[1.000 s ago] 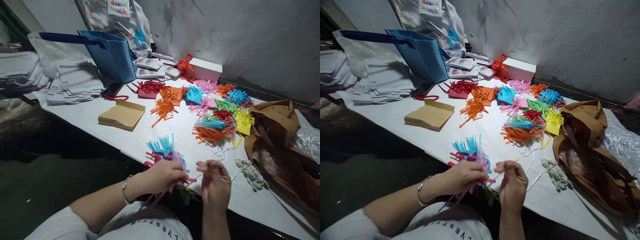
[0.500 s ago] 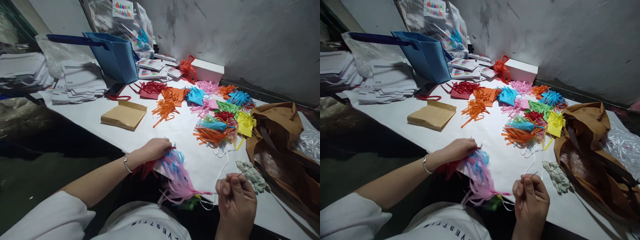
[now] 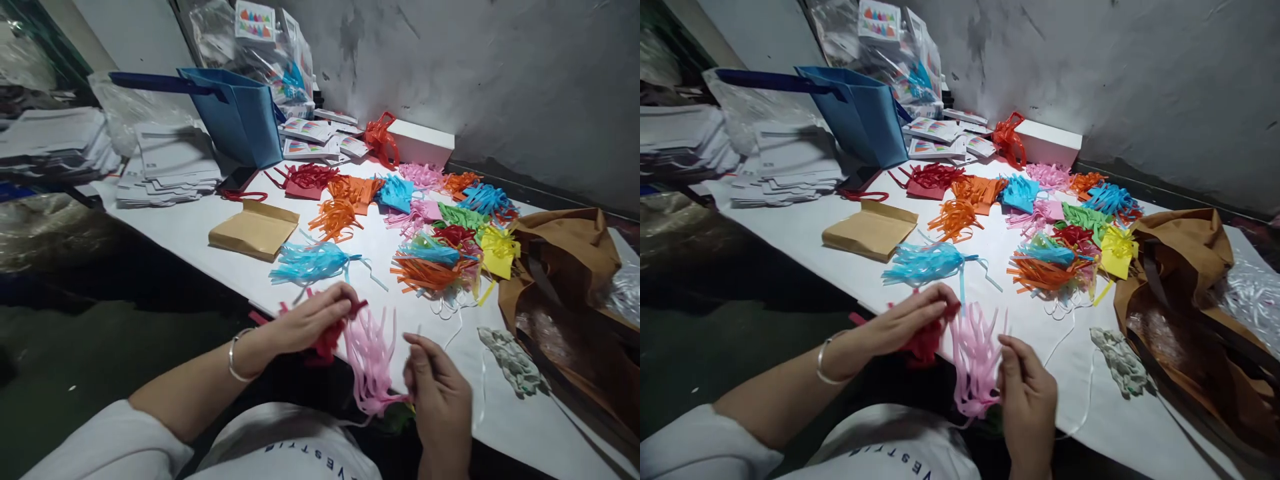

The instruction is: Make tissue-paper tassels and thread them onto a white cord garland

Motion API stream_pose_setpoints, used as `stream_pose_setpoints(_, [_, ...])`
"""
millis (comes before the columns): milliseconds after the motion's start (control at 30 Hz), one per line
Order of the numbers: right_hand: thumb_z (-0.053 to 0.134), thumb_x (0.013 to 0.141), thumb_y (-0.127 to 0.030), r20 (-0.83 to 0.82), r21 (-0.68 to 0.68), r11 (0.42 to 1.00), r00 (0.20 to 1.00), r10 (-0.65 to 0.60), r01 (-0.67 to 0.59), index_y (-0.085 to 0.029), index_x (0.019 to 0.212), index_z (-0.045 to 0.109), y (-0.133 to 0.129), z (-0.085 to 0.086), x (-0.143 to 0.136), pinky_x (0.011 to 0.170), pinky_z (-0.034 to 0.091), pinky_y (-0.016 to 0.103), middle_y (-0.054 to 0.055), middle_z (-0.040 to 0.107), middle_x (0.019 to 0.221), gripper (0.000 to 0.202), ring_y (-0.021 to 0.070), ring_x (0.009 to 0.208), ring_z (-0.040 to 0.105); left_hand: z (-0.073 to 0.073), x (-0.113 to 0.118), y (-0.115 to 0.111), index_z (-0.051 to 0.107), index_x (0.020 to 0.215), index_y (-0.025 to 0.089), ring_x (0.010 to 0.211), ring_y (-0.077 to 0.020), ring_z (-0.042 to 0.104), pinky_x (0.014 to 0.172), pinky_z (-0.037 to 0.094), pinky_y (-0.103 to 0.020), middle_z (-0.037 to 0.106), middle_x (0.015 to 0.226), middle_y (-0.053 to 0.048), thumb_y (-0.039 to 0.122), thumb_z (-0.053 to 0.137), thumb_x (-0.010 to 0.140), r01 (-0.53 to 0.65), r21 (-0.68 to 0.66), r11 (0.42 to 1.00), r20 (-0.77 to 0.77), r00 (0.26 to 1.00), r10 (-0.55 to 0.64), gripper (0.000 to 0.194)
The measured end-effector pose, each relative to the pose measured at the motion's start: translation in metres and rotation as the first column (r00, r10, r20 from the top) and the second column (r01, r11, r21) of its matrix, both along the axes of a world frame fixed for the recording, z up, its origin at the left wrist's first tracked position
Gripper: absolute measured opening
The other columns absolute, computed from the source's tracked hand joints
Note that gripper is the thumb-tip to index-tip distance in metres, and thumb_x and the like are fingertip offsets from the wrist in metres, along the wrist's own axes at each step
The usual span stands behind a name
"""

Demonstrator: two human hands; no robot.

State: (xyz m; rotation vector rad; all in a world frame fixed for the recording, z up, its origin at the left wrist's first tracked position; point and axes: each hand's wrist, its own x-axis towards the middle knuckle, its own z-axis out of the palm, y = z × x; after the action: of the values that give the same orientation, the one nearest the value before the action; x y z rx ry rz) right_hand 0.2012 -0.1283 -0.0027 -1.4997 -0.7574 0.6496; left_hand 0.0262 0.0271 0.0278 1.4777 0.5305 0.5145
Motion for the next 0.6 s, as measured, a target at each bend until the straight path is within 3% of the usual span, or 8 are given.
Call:
stream_pose_setpoints(33, [0.063, 0.090, -0.043, 0.053, -0.054, 0.994, 0.994, 0.095, -0.092, -0.017, 0.109, 0.071, 0.001, 0.002, -0.006, 0.041, 0.037, 0.019, -0.003, 0.052, 0.056, 0.033, 0.0090, 0.046, 0.046, -0.004, 0.005, -0.012, 0.052, 0.095, 0.017, 0.061, -0.0088, 0.049, 0.057, 0.042, -0.020, 0.053, 0.077, 0.000, 0.048, 0.054, 0.094, 0.049, -0.185, 0.982, 0.089, 0.996, -0.033, 0.031])
stream_pose_setpoints(133, [0.058, 0.092, -0.044, 0.125, -0.109, 0.975, 0.970, 0.208, -0.195, -0.019, 0.118, 0.067, 0.004, 0.010, -0.022, 0.043, 0.038, 0.018, -0.004, 0.051, 0.058, 0.037, 0.0091, 0.048, 0.045, -0.015, 0.019, -0.032, 0.047, 0.088, 0.018, 0.050, -0.0043, 0.041, 0.044, 0.030, -0.014, 0.048, 0.069, 0.004, 0.043, 0.064, 0.090, 0.125, -0.562, 0.818, 0.235, 0.972, 0.013, 0.030])
stream_pose_setpoints(200, [0.058, 0.092, -0.044, 0.093, -0.120, 0.970, 0.970, 0.225, -0.214, -0.019, 0.114, 0.067, 0.004, 0.014, -0.028, 0.041, 0.037, 0.018, -0.004, 0.050, 0.057, 0.034, 0.0091, 0.047, 0.044, -0.020, 0.024, -0.037, 0.047, 0.087, 0.018, 0.048, -0.0033, 0.040, 0.040, 0.024, -0.011, 0.048, 0.069, 0.004, 0.041, 0.067, 0.088, 0.132, -0.675, 0.726, 0.252, 0.966, 0.059, 0.031])
stream_pose_setpoints(267, [0.058, 0.092, -0.043, 0.071, -0.111, 0.965, 0.966, 0.247, -0.239, -0.019, 0.103, 0.068, 0.004, 0.016, -0.030, 0.041, 0.038, 0.018, -0.003, 0.053, 0.058, 0.029, 0.0098, 0.047, 0.046, -0.021, 0.027, -0.039, 0.047, 0.085, 0.018, 0.048, -0.0028, 0.039, 0.038, 0.023, -0.010, 0.048, 0.070, 0.004, 0.041, 0.069, 0.087, 0.133, -0.722, 0.679, 0.254, 0.964, 0.082, 0.032])
stream_pose_setpoints(467, [0.058, 0.091, -0.043, 0.091, -0.092, 0.968, 0.966, 0.240, -0.232, -0.018, 0.092, 0.069, 0.003, 0.014, -0.029, 0.042, 0.038, 0.019, -0.002, 0.056, 0.055, 0.028, 0.0108, 0.046, 0.048, -0.022, 0.030, -0.044, 0.048, 0.083, 0.017, 0.047, -0.0025, 0.040, 0.039, 0.026, -0.010, 0.049, 0.069, 0.004, 0.043, 0.075, 0.081, 0.095, -0.722, 0.686, 0.251, 0.959, 0.131, 0.037])
stream_pose_setpoints(600, [0.059, 0.091, -0.044, 0.077, -0.136, 0.966, 0.970, 0.232, -0.220, -0.016, 0.091, 0.069, 0.002, 0.012, -0.027, 0.042, 0.036, 0.018, -0.002, 0.054, 0.053, 0.029, 0.0097, 0.046, 0.046, -0.024, 0.029, -0.045, 0.048, 0.084, 0.018, 0.047, -0.0028, 0.038, 0.041, 0.025, -0.012, 0.050, 0.069, 0.004, 0.042, 0.072, 0.083, 0.044, -0.662, 0.748, 0.231, 0.961, 0.149, 0.035])
